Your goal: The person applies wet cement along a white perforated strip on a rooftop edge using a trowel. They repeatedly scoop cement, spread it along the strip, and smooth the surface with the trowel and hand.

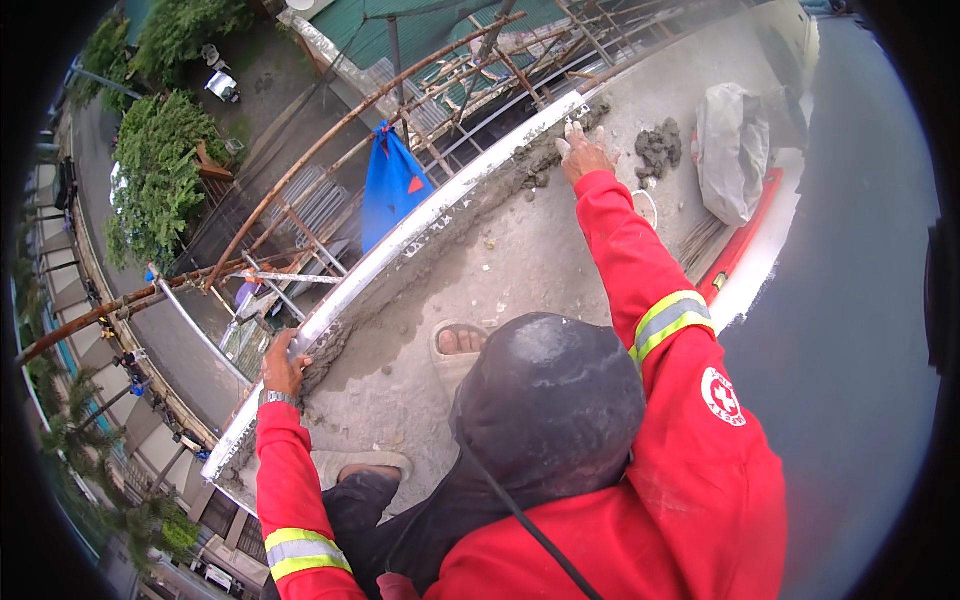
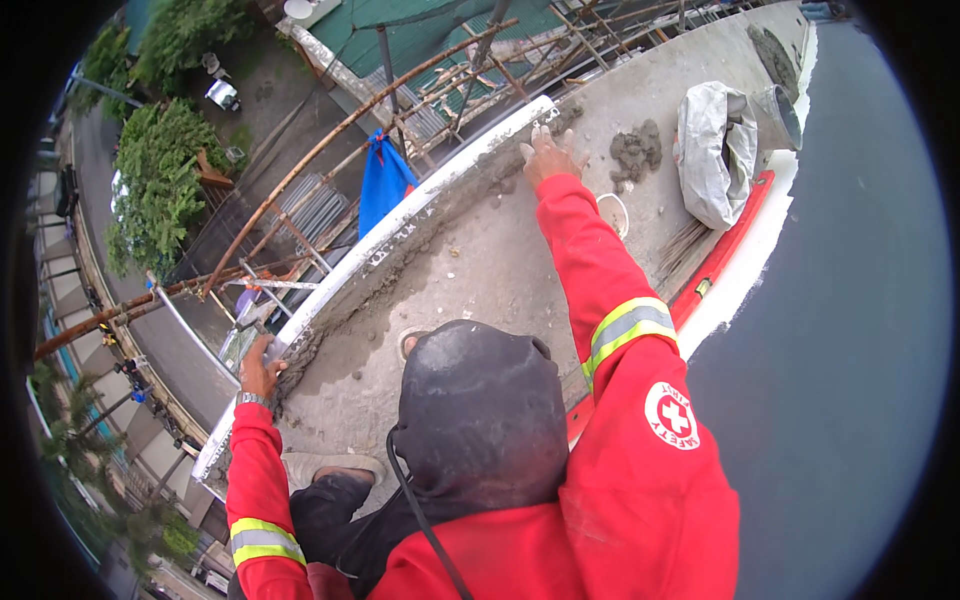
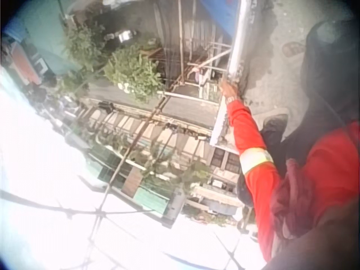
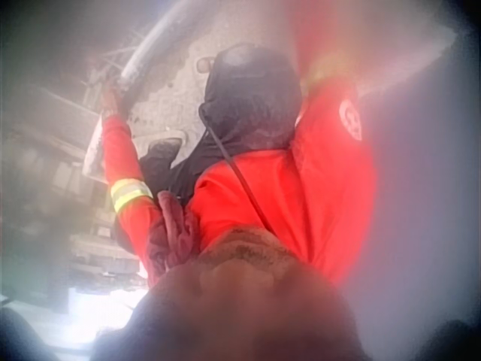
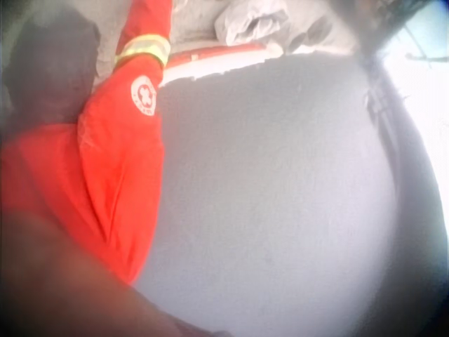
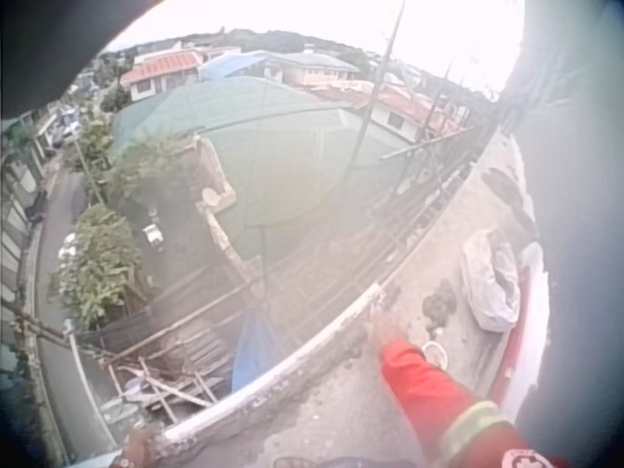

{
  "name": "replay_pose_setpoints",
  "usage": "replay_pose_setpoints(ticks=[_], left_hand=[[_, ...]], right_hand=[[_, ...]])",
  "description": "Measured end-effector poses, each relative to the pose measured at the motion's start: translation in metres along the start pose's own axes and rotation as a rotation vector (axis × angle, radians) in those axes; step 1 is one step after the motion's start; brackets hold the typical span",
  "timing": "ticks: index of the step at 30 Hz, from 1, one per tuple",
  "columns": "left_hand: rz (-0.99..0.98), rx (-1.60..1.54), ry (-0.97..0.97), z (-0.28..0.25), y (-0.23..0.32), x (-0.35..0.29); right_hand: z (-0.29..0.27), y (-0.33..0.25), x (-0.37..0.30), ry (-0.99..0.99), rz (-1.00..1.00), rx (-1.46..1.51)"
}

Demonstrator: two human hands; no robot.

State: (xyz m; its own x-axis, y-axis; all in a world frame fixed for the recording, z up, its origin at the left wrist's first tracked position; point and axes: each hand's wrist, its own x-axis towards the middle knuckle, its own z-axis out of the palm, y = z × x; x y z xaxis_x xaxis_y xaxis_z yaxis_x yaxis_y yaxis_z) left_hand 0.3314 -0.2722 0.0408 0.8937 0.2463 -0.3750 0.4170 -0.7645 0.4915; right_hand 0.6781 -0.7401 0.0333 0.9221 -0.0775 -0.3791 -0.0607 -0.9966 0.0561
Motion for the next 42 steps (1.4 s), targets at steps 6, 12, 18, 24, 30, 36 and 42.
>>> replay_pose_setpoints(ticks=[6,12,18,24,30,36,42], left_hand=[[-0.068,-0.044,-0.035,-0.001,-0.001,-0.001],[-0.075,-0.003,-0.002,0.001,0.0,-0.001],[-0.042,-0.022,-0.034,-0.001,-0.001,0.0],[-0.074,-0.033,-0.027,0.001,-0.003,0.0],[-0.053,-0.019,-0.037,0.003,-0.007,0.001],[-0.035,-0.025,0.002,0.004,-0.007,-0.001],[-0.028,0.024,-0.012,0.002,-0.007,0.0]], right_hand=[[-0.007,0.01,0.014,0.098,-0.012,-0.107],[-0.009,0.018,0.022,-0.002,-0.025,-0.21],[-0.001,0.013,0.033,0.058,-0.014,-0.073],[-0.015,0.012,0.026,-0.15,-0.025,-0.157],[-0.004,0.0,-0.005,-0.011,-0.181,-0.126],[0.0,0.004,0.005,0.119,-0.121,-0.301],[-0.003,-0.001,0.013,0.051,0.055,-0.02]])
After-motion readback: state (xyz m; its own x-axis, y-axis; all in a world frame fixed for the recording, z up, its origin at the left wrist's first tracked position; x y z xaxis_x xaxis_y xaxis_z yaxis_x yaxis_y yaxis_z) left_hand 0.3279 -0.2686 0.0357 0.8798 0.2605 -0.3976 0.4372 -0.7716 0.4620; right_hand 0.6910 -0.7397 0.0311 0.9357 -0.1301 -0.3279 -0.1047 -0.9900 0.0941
